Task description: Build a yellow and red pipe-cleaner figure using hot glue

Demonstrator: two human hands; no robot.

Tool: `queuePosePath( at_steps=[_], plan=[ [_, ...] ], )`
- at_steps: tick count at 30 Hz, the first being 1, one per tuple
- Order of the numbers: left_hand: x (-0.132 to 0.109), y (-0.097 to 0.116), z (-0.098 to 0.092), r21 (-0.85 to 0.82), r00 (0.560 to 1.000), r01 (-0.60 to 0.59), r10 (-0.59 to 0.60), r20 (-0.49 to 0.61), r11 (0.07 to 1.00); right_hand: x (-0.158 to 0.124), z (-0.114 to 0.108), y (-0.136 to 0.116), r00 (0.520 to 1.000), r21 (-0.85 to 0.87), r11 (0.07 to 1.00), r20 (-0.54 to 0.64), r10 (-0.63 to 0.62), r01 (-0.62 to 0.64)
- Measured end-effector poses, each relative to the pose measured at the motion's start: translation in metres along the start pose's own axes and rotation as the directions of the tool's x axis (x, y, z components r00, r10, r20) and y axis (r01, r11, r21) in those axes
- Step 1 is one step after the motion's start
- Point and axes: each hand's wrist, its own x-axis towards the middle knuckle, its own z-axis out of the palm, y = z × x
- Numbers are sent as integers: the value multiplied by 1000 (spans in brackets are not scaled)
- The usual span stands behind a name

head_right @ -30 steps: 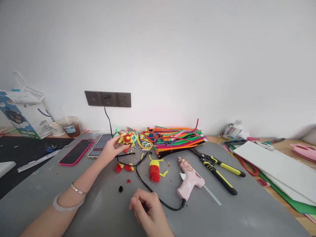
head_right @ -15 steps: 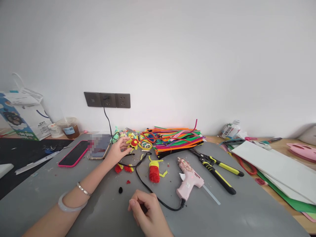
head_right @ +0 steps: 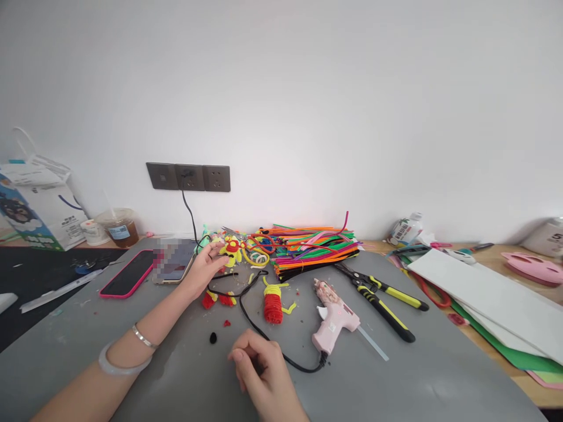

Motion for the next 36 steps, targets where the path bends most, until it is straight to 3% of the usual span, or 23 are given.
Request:
queuePosePath(
  at_steps=[2,4,7,9,11,13,17,24,28,33,36],
  plan=[
    [-1,1,2,-34,1000,-2,3,11,999,4,-1,-2,992,65,996,-119,-45,53],
    [-3,3,5,-61,999,-10,12,33,998,15,-7,-8,952,58,986,-275,-133,155],
    [-6,6,9,-90,997,-20,27,76,996,44,-22,-24,849,-202,949,-429,-308,242],
    [-7,8,11,-101,994,-23,34,104,995,68,-32,-33,814,-470,853,-390,-431,227],
    [-8,9,11,-108,992,-26,40,123,994,92,-37,-36,856,-610,784,-341,-388,112],
    [-8,10,11,-112,990,-32,46,133,993,110,-36,-34,880,-614,788,-345,-325,50],
    [-8,9,11,-109,989,-37,52,136,993,123,-31,-26,889,-542,839,-357,-289,55],
    [-6,9,7,-94,997,-45,51,58,995,115,-45,-28,832,-218,968,-508,-223,126],
    [-4,9,4,-87,998,-64,62,-22,994,112,-56,-30,725,-109,975,-654,-216,193],
    [1,3,0,-105,984,-93,75,-161,990,112,-71,-25,442,-75,938,-867,-229,338],
    [5,0,-3,-135,967,-104,68,-247,985,113,-78,-20,352,-93,926,-907,-231,366]
  ],
)
